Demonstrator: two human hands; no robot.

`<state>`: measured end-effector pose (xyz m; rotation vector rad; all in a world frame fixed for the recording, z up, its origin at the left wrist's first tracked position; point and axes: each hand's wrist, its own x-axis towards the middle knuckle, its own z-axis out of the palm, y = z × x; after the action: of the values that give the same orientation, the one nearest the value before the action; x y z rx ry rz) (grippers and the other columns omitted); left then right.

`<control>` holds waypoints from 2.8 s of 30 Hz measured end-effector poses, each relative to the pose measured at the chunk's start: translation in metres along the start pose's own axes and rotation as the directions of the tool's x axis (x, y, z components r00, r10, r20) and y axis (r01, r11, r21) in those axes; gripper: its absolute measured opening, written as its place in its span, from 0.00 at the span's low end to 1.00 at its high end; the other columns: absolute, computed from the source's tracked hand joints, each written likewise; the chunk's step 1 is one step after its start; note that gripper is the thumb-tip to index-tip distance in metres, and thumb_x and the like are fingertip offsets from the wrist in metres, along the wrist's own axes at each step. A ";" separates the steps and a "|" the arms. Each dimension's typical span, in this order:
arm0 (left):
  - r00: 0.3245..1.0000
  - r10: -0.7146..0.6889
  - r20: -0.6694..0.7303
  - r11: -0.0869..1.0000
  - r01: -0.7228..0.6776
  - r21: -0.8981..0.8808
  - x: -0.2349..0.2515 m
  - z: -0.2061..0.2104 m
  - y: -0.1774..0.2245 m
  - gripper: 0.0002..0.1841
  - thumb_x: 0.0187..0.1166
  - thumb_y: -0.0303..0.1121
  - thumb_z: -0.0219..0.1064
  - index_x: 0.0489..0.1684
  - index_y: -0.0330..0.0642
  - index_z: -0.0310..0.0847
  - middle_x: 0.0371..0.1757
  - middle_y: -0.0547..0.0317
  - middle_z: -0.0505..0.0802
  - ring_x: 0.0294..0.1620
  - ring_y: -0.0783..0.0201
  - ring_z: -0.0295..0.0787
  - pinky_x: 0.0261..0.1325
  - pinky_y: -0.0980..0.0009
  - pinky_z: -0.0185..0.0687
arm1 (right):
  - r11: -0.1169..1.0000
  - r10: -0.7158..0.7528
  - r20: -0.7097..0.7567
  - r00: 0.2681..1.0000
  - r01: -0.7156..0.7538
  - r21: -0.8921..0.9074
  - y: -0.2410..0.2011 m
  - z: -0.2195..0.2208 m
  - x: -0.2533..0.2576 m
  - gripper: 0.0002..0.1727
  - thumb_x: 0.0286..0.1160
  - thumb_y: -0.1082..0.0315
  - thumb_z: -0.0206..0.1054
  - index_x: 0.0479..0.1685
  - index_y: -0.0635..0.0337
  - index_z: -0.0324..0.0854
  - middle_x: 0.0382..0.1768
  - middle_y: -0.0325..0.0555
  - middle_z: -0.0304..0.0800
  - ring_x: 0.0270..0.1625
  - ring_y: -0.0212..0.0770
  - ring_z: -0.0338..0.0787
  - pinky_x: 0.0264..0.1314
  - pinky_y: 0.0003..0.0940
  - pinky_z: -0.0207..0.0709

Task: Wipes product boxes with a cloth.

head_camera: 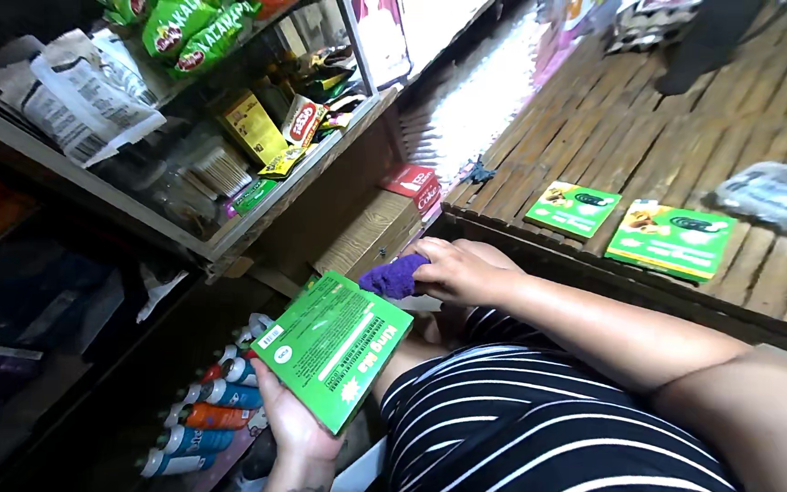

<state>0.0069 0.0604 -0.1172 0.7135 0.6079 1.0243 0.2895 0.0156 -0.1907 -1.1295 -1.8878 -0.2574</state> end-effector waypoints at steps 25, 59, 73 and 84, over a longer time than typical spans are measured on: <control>0.909 -0.117 0.400 0.992 0.125 0.006 -0.012 -0.001 0.002 0.37 0.82 0.70 0.40 0.58 0.52 0.88 0.54 0.54 0.96 0.58 0.59 0.94 0.61 0.55 0.90 | 0.896 0.093 -0.084 0.992 -0.046 0.441 -0.016 0.000 0.004 0.23 0.86 0.51 0.59 0.46 0.65 0.89 0.60 0.56 0.86 0.72 0.41 0.80 0.78 0.40 0.71; 0.965 -0.145 0.218 0.950 0.074 0.302 -0.019 -0.010 -0.021 0.44 0.85 0.68 0.23 0.38 0.53 0.90 0.37 0.63 0.97 0.42 0.69 0.94 0.47 0.67 0.91 | 0.926 -0.260 0.076 0.963 0.226 0.302 -0.104 0.037 0.003 0.14 0.85 0.60 0.59 0.44 0.55 0.89 0.83 0.52 0.72 0.89 0.55 0.65 0.86 0.59 0.60; 0.912 -0.122 0.392 0.951 -0.005 0.309 -0.014 -0.006 -0.030 0.44 0.70 0.73 0.57 0.76 0.46 0.69 0.62 0.51 0.91 0.64 0.56 0.90 0.67 0.53 0.86 | 0.935 0.156 -0.035 0.987 -0.136 0.326 -0.063 0.041 0.012 0.24 0.93 0.54 0.48 0.65 0.62 0.82 0.86 0.62 0.64 0.93 0.58 0.55 0.93 0.54 0.52; 0.977 -0.157 0.147 0.972 0.126 0.197 -0.021 -0.018 -0.030 0.33 0.92 0.50 0.26 0.44 0.49 0.83 0.39 0.59 0.95 0.44 0.65 0.94 0.49 0.64 0.92 | 0.903 -0.191 -0.025 0.981 0.185 0.388 -0.103 0.048 0.012 0.22 0.90 0.55 0.52 0.43 0.63 0.85 0.82 0.61 0.71 0.88 0.60 0.65 0.89 0.54 0.61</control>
<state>0.0015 0.0357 -0.1489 0.8958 0.6096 0.7746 0.1779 -0.0074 -0.1838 -0.6822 -1.9525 0.0237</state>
